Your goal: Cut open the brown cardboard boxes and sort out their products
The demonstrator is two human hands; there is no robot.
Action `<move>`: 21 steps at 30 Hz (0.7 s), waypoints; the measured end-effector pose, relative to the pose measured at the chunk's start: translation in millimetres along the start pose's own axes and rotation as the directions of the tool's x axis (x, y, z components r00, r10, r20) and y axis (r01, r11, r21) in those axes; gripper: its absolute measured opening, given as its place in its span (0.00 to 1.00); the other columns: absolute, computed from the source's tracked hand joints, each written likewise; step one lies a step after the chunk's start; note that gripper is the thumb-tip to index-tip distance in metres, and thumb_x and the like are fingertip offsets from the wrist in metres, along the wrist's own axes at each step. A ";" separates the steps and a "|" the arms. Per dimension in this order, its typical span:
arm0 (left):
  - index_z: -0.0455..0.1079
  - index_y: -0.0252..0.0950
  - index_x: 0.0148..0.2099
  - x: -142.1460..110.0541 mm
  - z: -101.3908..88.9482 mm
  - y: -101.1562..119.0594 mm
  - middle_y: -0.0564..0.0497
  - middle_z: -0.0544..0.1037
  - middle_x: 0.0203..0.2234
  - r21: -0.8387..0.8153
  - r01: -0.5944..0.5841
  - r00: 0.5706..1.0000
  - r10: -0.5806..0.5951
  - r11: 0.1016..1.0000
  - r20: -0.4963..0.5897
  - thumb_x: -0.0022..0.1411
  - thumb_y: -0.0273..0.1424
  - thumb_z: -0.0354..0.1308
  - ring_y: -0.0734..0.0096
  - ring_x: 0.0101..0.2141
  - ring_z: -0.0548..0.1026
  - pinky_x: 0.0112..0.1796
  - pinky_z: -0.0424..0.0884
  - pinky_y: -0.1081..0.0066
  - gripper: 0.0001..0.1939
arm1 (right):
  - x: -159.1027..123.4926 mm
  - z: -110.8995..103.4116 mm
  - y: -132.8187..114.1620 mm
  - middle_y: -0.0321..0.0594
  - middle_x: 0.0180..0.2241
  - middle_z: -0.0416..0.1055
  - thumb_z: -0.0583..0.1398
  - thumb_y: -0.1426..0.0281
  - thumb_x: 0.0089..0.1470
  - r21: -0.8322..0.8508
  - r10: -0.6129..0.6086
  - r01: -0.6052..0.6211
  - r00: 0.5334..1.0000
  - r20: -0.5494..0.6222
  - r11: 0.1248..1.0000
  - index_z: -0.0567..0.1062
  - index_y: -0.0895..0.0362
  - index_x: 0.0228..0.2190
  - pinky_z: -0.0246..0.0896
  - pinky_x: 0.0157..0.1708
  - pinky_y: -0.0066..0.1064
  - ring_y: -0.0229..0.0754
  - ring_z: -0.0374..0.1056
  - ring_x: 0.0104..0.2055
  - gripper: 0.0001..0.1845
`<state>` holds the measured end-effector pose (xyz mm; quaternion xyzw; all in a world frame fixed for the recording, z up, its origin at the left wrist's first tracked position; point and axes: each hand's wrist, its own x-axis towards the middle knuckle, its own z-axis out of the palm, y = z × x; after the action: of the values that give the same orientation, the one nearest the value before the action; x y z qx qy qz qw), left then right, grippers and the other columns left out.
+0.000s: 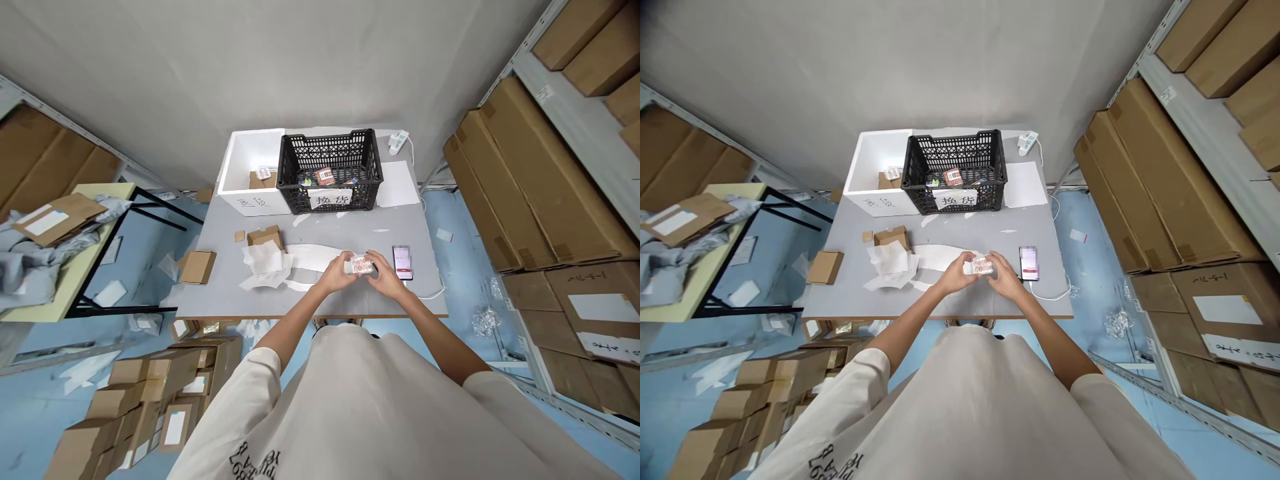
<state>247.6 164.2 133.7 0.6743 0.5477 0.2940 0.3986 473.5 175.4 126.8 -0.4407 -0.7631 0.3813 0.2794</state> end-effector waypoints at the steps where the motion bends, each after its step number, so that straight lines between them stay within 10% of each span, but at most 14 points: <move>1: 0.65 0.42 0.58 -0.7 -1.8 0.0 0.47 0.76 0.51 -0.074 0.026 1.000 -0.027 0.997 -0.007 0.57 0.40 0.65 0.59 0.53 0.74 0.53 0.69 0.60 0.27 | 1.8 0.6 -2.5 0.45 0.65 0.60 0.61 0.69 0.55 0.021 0.008 -0.007 1.000 -0.024 1.000 0.66 0.49 0.60 0.55 0.66 0.47 0.50 0.58 0.66 0.31; 10: 0.75 0.35 0.41 4.7 -4.4 -15.7 0.44 0.80 0.32 -0.519 0.364 0.928 -0.348 0.773 0.134 0.64 0.56 0.51 0.63 0.32 0.79 0.38 0.72 0.64 0.29 | 25.2 15.2 -19.2 0.43 0.38 0.79 0.65 0.49 0.51 0.444 0.359 -0.303 0.932 -0.046 0.843 0.80 0.53 0.40 0.71 0.47 0.44 0.48 0.74 0.41 0.24; 15: 0.71 0.38 0.55 -3.9 -17.1 -12.2 0.43 0.76 0.51 -0.185 0.119 0.980 -0.146 0.975 -0.139 0.67 0.36 0.52 0.61 0.46 0.76 0.49 0.72 0.61 0.17 | 29.5 20.2 -24.6 0.41 0.34 0.79 0.67 0.47 0.45 0.516 0.438 -0.375 0.899 0.000 0.770 0.80 0.55 0.36 0.70 0.43 0.41 0.46 0.74 0.37 0.26; 21: 0.68 0.41 0.61 -20.5 -34.6 -0.7 0.43 0.69 0.60 0.279 -0.184 0.983 0.181 0.942 0.037 0.61 0.29 0.58 0.52 0.60 0.65 0.59 0.62 0.54 0.25 | 37.1 23.9 -28.0 0.34 0.26 0.75 0.69 0.50 0.44 0.573 0.528 -0.449 0.849 0.034 0.686 0.79 0.54 0.43 0.68 0.33 0.34 0.38 0.68 0.26 0.28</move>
<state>213.8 151.8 151.5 0.7735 0.5168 0.2452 0.2729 425.5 191.3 140.1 -0.5507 -0.4506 0.6179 0.3345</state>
